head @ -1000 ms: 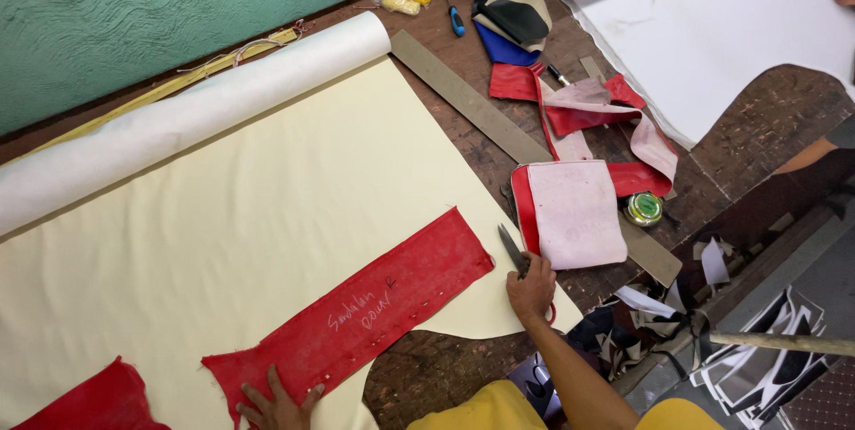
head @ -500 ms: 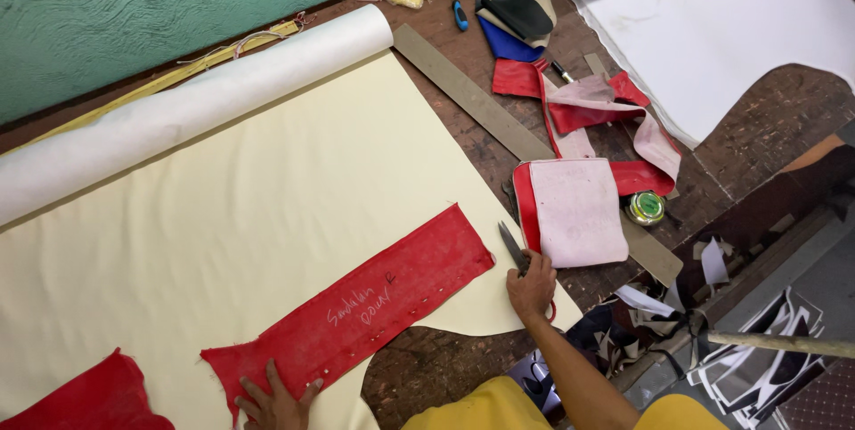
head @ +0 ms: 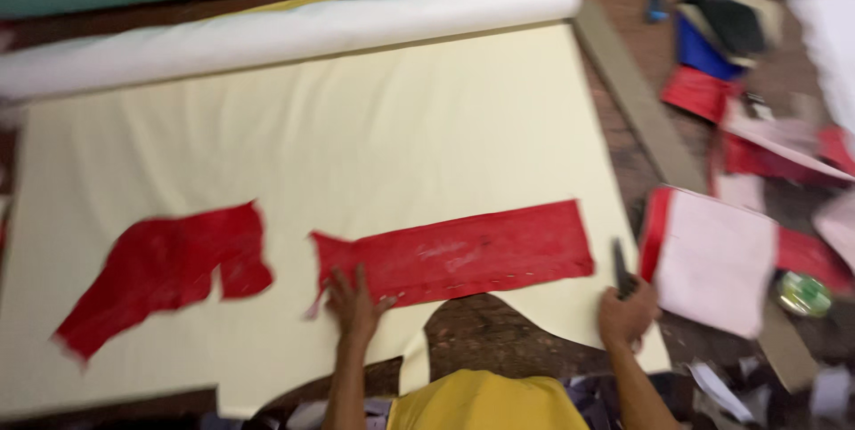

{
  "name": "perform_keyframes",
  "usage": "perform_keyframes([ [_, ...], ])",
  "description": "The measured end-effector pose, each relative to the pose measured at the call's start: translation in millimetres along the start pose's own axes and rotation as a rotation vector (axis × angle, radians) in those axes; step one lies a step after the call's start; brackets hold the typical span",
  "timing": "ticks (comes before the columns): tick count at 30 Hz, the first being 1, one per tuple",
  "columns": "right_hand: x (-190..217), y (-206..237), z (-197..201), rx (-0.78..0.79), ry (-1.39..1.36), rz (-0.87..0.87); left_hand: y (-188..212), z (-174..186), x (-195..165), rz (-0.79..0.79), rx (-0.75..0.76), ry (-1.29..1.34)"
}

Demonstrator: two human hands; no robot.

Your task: The person arranges red pattern pieces on a large sheet of white fabric on the workbench, trims a piece with scissors, and separates stuck pieces by hand. They place a wrench, a bearing and a steel bar as weights on the pieces and trace around the pattern edges onto the fabric with a pencil.

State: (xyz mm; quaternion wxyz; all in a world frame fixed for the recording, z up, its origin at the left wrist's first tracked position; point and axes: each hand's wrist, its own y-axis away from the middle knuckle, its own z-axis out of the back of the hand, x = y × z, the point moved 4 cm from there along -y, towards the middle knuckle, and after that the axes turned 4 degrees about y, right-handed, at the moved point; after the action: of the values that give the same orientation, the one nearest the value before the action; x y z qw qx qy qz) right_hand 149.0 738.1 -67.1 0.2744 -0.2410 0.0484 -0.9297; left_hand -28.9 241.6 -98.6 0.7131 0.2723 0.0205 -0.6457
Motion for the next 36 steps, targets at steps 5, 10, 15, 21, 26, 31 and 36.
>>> perform_keyframes([
  [5,1,9,-1,0.076,0.0,-0.015,8,12,-4,0.042,0.03,-0.015],
  [10,5,13,-2,0.068,0.037,0.031,10,17,-6,0.044,0.033,0.013],
  [15,8,12,0,0.068,0.034,0.036,8,17,-6,0.062,0.054,-0.004],
  [21,5,3,-4,0.077,0.041,-0.077,7,12,-5,0.046,0.031,0.008],
  [26,-1,-1,-8,0.049,0.048,-0.088,-1,-2,4,0.081,0.08,-0.089],
  [31,-7,-4,-10,0.045,0.063,-0.141,-6,-14,11,0.044,0.03,-0.156],
  [36,-7,-4,-11,0.027,0.067,-0.158,-15,-24,19,0.098,0.067,-0.198],
])
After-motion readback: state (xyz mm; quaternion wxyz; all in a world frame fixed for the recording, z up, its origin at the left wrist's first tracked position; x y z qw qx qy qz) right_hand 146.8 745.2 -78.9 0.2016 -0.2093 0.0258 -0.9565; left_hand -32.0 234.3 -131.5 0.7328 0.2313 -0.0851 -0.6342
